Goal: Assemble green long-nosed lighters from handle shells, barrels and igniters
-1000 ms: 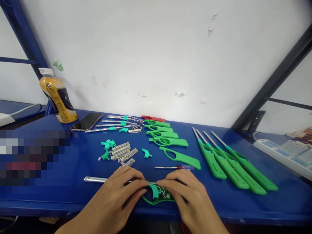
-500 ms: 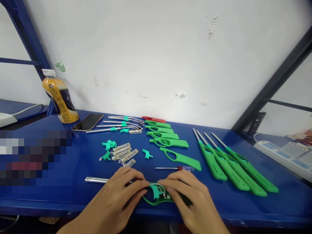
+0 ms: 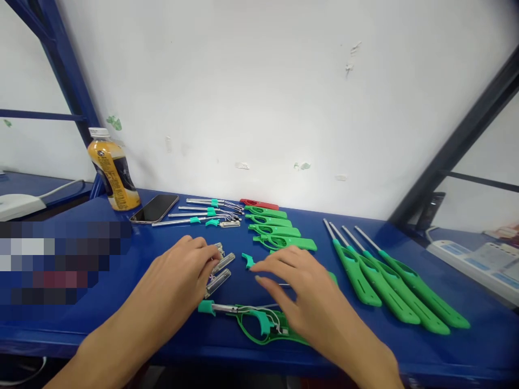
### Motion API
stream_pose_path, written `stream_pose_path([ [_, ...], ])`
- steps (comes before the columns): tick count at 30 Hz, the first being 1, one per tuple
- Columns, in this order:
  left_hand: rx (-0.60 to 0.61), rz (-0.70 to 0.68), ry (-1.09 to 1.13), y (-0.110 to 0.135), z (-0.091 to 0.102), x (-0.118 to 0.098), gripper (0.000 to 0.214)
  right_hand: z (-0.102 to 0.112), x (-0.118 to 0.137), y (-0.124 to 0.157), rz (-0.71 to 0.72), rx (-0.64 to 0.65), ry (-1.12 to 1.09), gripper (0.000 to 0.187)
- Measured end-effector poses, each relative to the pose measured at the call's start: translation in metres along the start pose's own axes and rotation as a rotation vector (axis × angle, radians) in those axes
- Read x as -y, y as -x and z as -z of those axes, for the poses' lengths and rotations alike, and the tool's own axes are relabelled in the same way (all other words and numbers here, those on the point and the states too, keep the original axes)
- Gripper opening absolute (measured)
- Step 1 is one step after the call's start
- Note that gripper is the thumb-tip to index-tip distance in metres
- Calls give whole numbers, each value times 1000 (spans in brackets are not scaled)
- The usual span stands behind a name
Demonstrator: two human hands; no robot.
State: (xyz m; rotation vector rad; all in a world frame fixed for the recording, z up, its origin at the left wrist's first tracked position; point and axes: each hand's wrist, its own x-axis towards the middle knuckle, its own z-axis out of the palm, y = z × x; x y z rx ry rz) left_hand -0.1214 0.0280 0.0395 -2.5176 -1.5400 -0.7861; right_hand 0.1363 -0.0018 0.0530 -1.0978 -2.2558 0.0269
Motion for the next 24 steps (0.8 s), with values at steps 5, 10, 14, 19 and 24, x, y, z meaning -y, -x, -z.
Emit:
stream_pose_path([
  [5,144,91,5,0,6,11,28,-18,19,-36,237,282,265,37],
  [10,281,122,48,-2,8,21,24,-43,24,-43,322,300,391,32],
  [14,353,117,69,-5,8,26,25,-58,22,-46,341,247,469,13],
  [19,384,94,96,-6,5,24,24,-49,11,-43,332,147,522,10],
  [24,410,60,129,-6,0,20,25,-3,-4,-21,219,-16,510,9],
])
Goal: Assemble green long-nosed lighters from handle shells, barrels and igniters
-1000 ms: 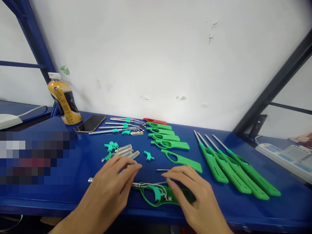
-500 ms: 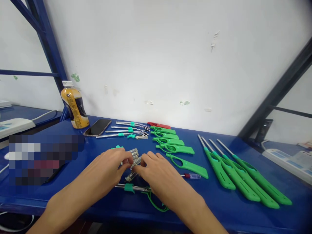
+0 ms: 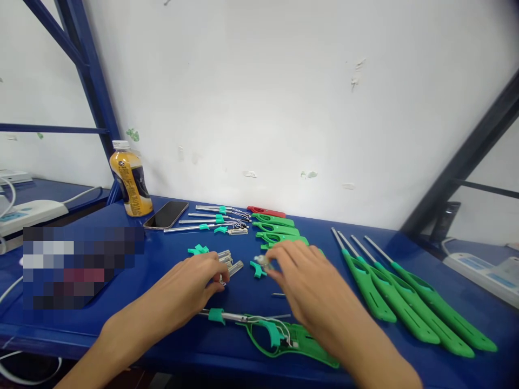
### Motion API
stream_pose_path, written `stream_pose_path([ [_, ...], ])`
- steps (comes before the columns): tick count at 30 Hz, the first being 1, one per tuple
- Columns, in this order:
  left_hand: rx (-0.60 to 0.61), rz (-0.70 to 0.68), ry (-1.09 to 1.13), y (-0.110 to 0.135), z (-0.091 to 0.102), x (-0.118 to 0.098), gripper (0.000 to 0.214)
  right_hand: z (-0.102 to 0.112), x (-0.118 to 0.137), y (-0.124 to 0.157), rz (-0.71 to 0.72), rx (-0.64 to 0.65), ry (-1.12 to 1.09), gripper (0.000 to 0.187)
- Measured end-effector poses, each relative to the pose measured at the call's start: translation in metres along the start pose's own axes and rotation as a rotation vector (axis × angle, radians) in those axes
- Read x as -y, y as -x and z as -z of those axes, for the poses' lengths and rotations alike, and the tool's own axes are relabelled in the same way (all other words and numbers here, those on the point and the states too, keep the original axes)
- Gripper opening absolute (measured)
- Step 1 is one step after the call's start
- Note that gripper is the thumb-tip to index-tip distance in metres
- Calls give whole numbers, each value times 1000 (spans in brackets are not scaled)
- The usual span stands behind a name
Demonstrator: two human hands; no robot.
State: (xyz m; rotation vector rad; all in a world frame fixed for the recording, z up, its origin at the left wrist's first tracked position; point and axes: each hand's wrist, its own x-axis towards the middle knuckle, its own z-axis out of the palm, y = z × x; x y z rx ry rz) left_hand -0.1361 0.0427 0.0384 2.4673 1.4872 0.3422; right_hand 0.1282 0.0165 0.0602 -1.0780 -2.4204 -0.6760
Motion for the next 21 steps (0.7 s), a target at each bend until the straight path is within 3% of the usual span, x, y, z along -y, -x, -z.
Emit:
stream_pose_path([
  [4,19,15,3,-4,-5,4,24,21,-14,20,-134,-66,-156,8],
  [8,15,25,-7,-6,-7,7,23,28,-18,27,-164,-66,-258,9],
  [16,33,14,-4,-8,-6,-3,18,25,-14,25,-206,-43,-307,16],
  [21,30,-12,13,-7,-14,-14,19,22,-13,24,-241,76,-401,4],
])
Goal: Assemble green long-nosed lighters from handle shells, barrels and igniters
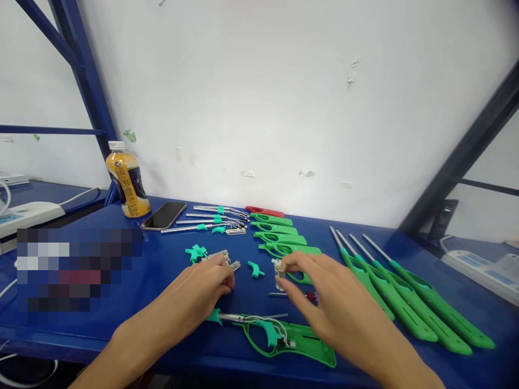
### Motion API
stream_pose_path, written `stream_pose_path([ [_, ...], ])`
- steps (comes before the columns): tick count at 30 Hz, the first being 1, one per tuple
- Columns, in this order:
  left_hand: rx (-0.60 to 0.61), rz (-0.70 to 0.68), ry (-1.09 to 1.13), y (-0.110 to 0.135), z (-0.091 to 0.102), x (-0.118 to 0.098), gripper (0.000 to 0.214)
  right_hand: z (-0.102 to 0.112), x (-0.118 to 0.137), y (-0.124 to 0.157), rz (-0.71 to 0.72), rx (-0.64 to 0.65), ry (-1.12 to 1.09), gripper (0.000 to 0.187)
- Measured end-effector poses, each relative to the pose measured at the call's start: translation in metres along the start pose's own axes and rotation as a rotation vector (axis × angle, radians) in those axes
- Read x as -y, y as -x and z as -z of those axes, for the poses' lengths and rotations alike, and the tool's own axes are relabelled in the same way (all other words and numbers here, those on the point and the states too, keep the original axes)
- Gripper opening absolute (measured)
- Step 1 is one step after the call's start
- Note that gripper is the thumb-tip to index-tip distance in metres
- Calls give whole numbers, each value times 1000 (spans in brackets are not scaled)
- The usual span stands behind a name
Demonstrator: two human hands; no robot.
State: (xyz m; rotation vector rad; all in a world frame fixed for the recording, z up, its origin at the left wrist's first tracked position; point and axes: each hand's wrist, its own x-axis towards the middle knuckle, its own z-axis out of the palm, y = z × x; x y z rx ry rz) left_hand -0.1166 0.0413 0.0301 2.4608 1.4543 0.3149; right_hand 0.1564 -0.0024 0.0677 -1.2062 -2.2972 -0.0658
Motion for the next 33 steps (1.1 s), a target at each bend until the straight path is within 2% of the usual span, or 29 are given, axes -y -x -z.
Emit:
stream_pose_path([
  [5,-6,-41,8,3,-8,-6,22,0,0,0,-83,69,-47,2],
  [10,-27,-17,-18,4,-1,-9,28,3,0,0,-85,76,-75,5],
  [14,-12,-1,-44,5,4,-10,23,5,-1,0,-95,93,-78,5],
  [21,-5,43,-66,1,1,-11,21,4,1,-1,-101,104,-86,4],
  [29,-70,17,50,3,-5,-15,12,1,0,-2,-158,143,-138,6],
  [33,-110,39,188,2,2,-21,11,0,-3,-1,-133,100,-97,24],
])
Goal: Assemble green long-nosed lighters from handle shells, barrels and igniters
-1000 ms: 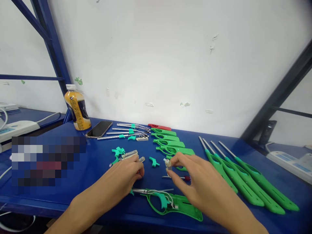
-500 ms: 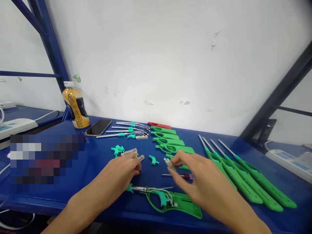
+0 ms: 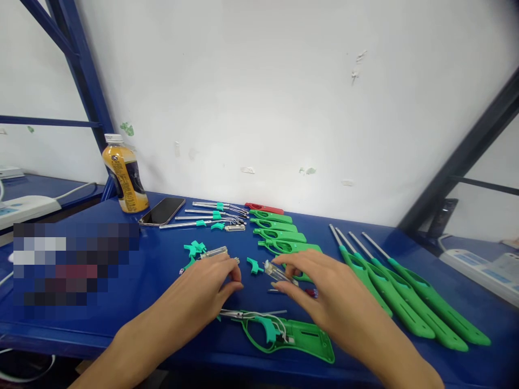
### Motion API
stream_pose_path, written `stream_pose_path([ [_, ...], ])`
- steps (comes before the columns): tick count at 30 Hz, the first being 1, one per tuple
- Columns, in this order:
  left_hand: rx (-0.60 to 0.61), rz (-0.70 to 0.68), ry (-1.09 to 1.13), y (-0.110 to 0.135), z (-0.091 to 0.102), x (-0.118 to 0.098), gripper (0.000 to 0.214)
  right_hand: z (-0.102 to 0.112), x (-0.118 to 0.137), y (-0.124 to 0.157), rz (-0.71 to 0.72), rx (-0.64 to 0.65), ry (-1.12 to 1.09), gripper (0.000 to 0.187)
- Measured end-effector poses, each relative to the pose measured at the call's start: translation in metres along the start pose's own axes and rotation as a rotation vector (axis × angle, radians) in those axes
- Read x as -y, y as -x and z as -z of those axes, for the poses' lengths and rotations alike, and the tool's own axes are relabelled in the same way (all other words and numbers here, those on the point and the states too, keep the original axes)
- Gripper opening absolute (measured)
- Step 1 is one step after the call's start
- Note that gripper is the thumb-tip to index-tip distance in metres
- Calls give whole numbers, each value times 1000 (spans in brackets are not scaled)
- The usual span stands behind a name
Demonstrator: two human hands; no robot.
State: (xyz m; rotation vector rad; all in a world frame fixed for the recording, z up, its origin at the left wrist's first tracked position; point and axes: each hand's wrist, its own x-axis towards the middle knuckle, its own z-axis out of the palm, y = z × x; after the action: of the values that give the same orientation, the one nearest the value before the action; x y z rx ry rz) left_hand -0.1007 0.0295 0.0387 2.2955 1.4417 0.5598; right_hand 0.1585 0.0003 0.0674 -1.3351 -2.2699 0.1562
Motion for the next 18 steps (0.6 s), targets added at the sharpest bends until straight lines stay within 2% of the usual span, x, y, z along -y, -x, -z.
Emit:
stream_pose_path([
  [4,-4,91,203,-1,9,-10,21,3,1,-1,27,59,13,16],
  [7,14,124,374,-1,14,-15,30,4,3,-2,47,48,-16,9],
  [12,61,94,557,1,18,-20,34,3,4,-3,125,-20,-24,6],
  [18,75,61,653,2,16,-23,31,2,5,-5,160,-53,-43,8],
])
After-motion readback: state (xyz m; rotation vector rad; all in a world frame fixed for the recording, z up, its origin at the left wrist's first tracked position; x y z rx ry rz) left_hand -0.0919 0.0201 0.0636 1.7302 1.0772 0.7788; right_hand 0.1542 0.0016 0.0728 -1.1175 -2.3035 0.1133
